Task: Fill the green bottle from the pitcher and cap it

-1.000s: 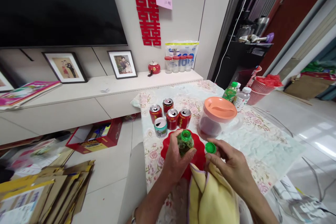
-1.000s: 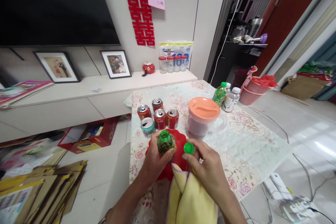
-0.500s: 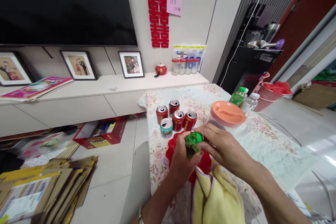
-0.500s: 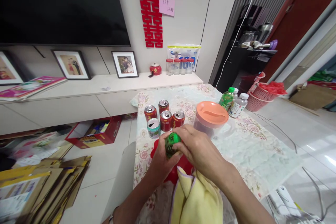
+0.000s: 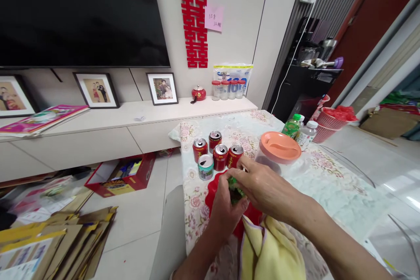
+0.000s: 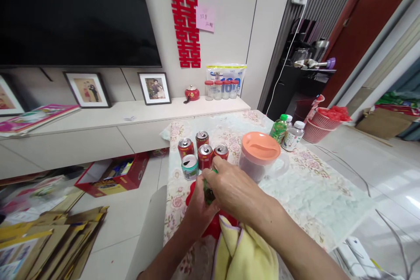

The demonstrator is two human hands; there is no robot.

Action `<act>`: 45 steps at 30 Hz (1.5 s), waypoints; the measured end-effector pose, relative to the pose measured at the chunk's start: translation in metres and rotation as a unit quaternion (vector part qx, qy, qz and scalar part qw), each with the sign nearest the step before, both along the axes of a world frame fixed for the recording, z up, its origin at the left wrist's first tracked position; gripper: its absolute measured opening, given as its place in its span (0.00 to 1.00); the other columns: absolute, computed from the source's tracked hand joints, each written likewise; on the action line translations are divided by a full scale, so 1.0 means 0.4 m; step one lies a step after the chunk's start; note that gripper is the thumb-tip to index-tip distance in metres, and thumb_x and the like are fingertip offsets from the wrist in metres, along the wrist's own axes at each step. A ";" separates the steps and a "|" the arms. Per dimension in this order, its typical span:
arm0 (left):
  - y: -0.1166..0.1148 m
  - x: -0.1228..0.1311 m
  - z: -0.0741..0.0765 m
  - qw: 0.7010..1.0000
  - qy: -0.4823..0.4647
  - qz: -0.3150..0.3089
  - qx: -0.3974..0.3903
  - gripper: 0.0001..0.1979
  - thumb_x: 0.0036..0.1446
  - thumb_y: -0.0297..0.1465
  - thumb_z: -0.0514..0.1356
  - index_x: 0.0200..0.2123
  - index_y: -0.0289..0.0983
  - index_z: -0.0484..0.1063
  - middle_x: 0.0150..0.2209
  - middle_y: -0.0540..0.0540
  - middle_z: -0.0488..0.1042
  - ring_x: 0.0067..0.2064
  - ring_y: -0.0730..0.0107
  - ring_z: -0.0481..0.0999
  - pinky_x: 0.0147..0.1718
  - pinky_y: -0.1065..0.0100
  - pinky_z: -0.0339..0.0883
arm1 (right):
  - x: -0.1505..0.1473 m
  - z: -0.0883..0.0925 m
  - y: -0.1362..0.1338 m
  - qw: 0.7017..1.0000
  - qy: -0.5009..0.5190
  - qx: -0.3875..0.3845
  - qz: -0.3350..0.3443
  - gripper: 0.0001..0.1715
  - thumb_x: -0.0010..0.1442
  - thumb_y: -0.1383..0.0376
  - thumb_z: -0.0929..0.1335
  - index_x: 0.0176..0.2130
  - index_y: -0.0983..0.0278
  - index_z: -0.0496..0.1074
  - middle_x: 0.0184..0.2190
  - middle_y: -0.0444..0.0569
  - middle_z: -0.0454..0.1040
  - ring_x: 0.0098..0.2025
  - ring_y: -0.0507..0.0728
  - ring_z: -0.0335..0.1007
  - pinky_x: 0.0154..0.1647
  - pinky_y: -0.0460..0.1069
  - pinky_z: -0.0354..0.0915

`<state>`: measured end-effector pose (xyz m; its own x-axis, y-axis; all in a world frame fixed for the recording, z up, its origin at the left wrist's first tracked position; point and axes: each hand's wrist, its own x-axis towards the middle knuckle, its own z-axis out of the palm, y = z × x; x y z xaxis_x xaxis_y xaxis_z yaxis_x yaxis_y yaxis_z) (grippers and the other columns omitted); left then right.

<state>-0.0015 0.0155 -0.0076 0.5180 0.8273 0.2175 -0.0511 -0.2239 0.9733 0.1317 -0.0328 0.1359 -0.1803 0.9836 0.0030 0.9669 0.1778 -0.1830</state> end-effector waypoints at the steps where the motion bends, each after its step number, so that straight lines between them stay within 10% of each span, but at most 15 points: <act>1: 0.001 0.001 -0.003 1.000 -0.003 0.003 0.000 0.33 0.57 0.34 0.66 0.65 0.40 0.61 0.60 0.36 0.76 0.58 0.46 0.79 0.55 0.48 0.74 | -0.003 -0.003 0.005 1.000 -0.002 0.001 -0.007 0.18 0.63 0.79 0.68 0.49 0.65 0.78 0.43 0.49 0.68 0.30 0.47 0.48 0.30 0.46 0.42; 9: 0.001 0.005 -0.017 0.998 -0.023 0.042 0.048 0.21 0.55 0.35 0.68 0.52 0.41 0.71 0.57 0.39 0.76 0.60 0.47 0.78 0.59 0.48 0.73 | -0.019 -0.026 0.007 0.996 -0.011 0.017 -0.085 0.14 0.72 0.60 0.71 0.49 0.68 0.77 0.46 0.55 0.71 0.45 0.61 0.69 0.43 0.54 0.65; 13: -0.004 0.003 -0.019 0.999 -0.010 0.032 0.023 0.27 0.60 0.37 0.67 0.61 0.42 0.65 0.58 0.39 0.76 0.59 0.50 0.79 0.59 0.48 0.73 | -0.007 -0.021 -0.030 0.996 0.071 0.041 -0.017 0.24 0.71 0.72 0.66 0.64 0.64 0.71 0.59 0.53 0.68 0.60 0.60 0.66 0.59 0.56 0.68; 22: 0.002 0.003 -0.001 0.999 0.006 0.036 0.016 0.27 0.56 0.35 0.66 0.59 0.41 0.67 0.57 0.39 0.77 0.59 0.48 0.78 0.59 0.46 0.72 | 0.002 -0.070 -0.008 0.983 0.135 0.094 -0.086 0.09 0.70 0.65 0.70 0.43 0.71 0.76 0.42 0.55 0.70 0.48 0.63 0.67 0.51 0.63 0.70; 30: 0.005 0.003 -0.013 0.999 0.013 0.028 0.011 0.28 0.60 0.39 0.67 0.60 0.41 0.63 0.60 0.36 0.75 0.62 0.47 0.77 0.60 0.46 0.72 | 0.019 -0.086 -0.024 0.961 0.230 0.143 0.054 0.20 0.77 0.70 0.60 0.60 0.62 0.73 0.55 0.49 0.73 0.56 0.53 0.69 0.59 0.51 0.69; 35: 0.002 0.002 -0.002 0.999 0.012 0.039 0.022 0.26 0.59 0.38 0.66 0.59 0.42 0.66 0.57 0.39 0.76 0.59 0.50 0.78 0.59 0.48 0.73 | 0.027 -0.137 0.001 0.950 0.245 0.194 -0.016 0.18 0.72 0.63 0.68 0.57 0.66 0.77 0.44 0.54 0.73 0.50 0.59 0.69 0.51 0.55 0.71; 40: -0.007 0.003 0.010 0.999 0.007 0.048 0.008 0.25 0.59 0.38 0.67 0.57 0.42 0.66 0.51 0.43 0.77 0.50 0.54 0.80 0.52 0.52 0.75 | 0.054 -0.140 -0.009 0.939 0.296 0.170 0.030 0.31 0.73 0.63 0.67 0.71 0.63 0.66 0.63 0.55 0.71 0.65 0.58 0.68 0.66 0.56 0.69; 45: -0.009 0.003 0.019 0.999 0.002 0.046 0.004 0.26 0.58 0.38 0.68 0.58 0.42 0.66 0.52 0.42 0.77 0.52 0.53 0.79 0.52 0.52 0.74 | 0.059 -0.176 -0.009 0.920 0.343 0.186 0.019 0.26 0.74 0.64 0.66 0.68 0.61 0.70 0.58 0.51 0.75 0.58 0.55 0.74 0.60 0.52 0.73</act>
<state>-0.0002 0.0119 0.0001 0.4413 0.8696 0.2214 -0.0254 -0.2345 0.9718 0.1553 -0.0362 0.0655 -0.0444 0.8845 0.4645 0.6382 0.3828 -0.6680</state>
